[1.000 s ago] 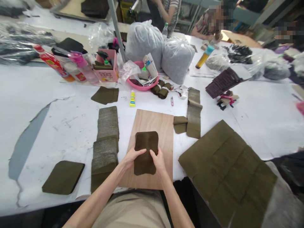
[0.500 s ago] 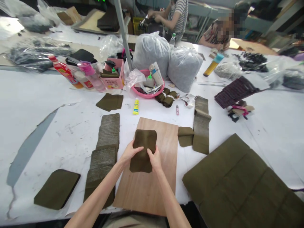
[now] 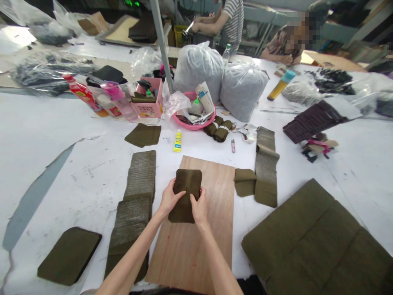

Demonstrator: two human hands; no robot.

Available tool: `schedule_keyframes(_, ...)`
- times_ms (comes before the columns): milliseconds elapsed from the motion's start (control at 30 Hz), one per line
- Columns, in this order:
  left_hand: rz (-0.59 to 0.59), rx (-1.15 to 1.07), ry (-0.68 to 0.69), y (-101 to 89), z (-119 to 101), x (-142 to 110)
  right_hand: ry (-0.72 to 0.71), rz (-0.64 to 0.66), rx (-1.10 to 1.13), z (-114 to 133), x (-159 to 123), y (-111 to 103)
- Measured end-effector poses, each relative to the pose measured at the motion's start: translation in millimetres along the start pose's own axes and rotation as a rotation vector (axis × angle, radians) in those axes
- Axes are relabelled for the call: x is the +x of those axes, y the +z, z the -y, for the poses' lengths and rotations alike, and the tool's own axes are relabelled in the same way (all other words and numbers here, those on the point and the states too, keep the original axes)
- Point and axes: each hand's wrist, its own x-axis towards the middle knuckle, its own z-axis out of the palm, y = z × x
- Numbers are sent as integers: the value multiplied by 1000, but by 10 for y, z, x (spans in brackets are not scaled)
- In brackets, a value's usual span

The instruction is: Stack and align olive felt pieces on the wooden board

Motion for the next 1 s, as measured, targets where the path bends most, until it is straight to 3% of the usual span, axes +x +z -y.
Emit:
schedule_keyframes(200,-93,392,181,4,-7,-2,-181,-99,-303,15,77,-81)
schedule_keyframes(400,-68,668,254,-37,9,10,-349,84,-421,109,377,-211)
schedule_keyframes(1000,-85,793,378,-14,-21,-3,-267,342,-815,393,818,-187)
